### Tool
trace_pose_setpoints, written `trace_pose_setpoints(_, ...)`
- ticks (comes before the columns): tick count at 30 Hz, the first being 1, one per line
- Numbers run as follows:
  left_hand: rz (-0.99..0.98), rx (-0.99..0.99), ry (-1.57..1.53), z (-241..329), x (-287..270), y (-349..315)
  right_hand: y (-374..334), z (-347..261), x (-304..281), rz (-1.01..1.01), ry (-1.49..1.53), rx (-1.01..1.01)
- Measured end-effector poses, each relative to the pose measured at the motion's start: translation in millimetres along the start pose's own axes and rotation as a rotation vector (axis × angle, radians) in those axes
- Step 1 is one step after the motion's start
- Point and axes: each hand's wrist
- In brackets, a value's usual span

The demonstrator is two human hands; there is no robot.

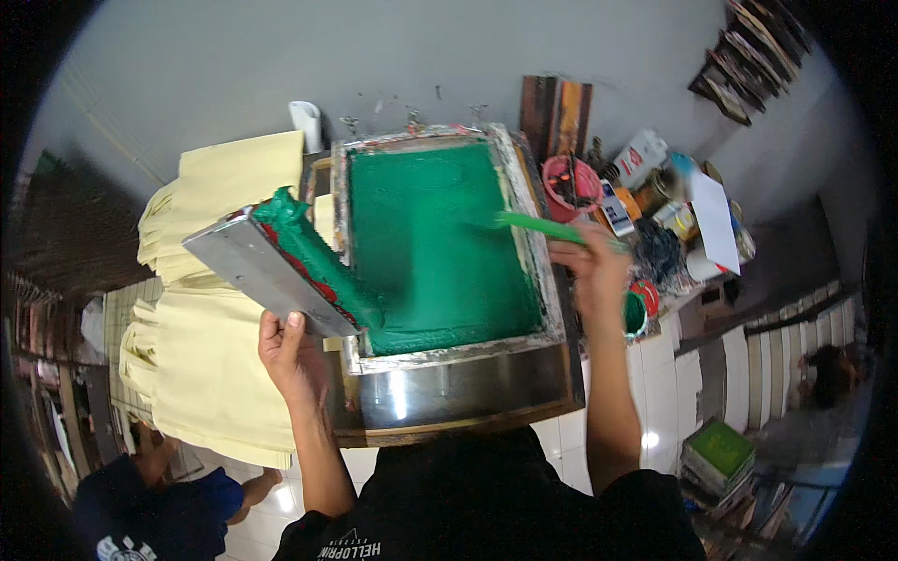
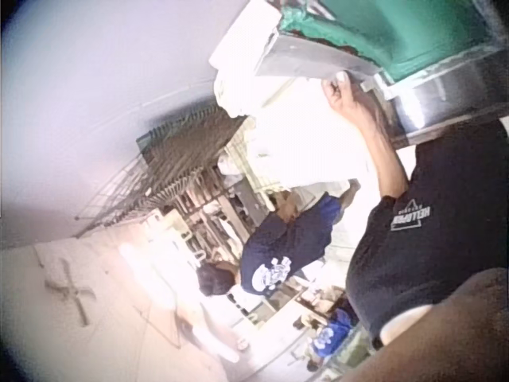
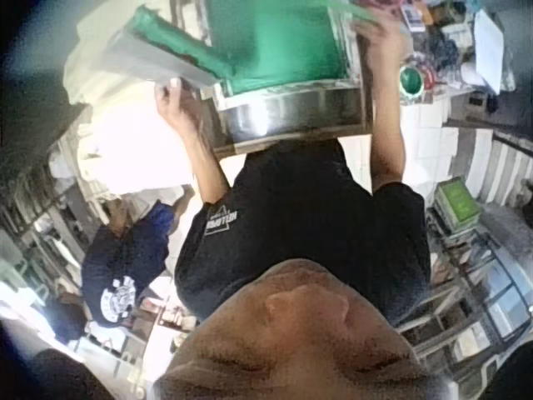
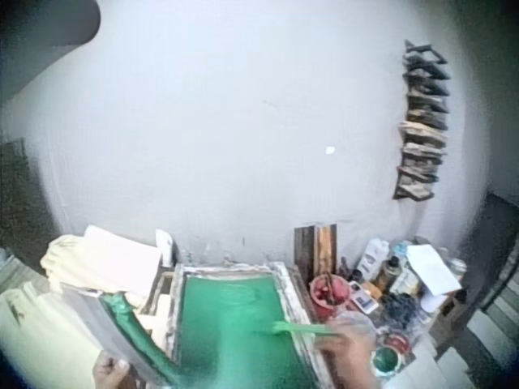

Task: The person performs screen printing on yellow tote bags by placing a bag on the printing surface, lowering the screen, and using a squeegee to apply green ink across the design. The person repeats this process for multiple bags, occasionally adding more ink to the screen with a brush.

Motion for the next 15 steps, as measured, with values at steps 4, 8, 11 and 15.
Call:
trace_pose_setpoints(4, -0.055, -0.001, 0.014, -11, 0, -1, -28, -128, -92, 0.118, -0.369, -0.208)
trace_pose_setpoints(8, -0.090, -0.034, -0.010, -22, 8, -2, -50, -181, -164, 0.117, -0.819, -0.198)
trace_pose_setpoints(11, -0.101, -0.019, 0.018, -29, 29, -8, -50, -168, -190, 0.038, -0.939, -0.095)
trace_pose_setpoints(15, -0.147, -0.024, 0.017, -35, 44, -13, -34, -152, -206, 0.003, -0.856, -0.104)
Point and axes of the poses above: each hand's wrist, its own y-axis towards the middle knuckle, its own x-axis out of the palm, z = x × y, and after that the axes turned 5 degrees about z, right-handed
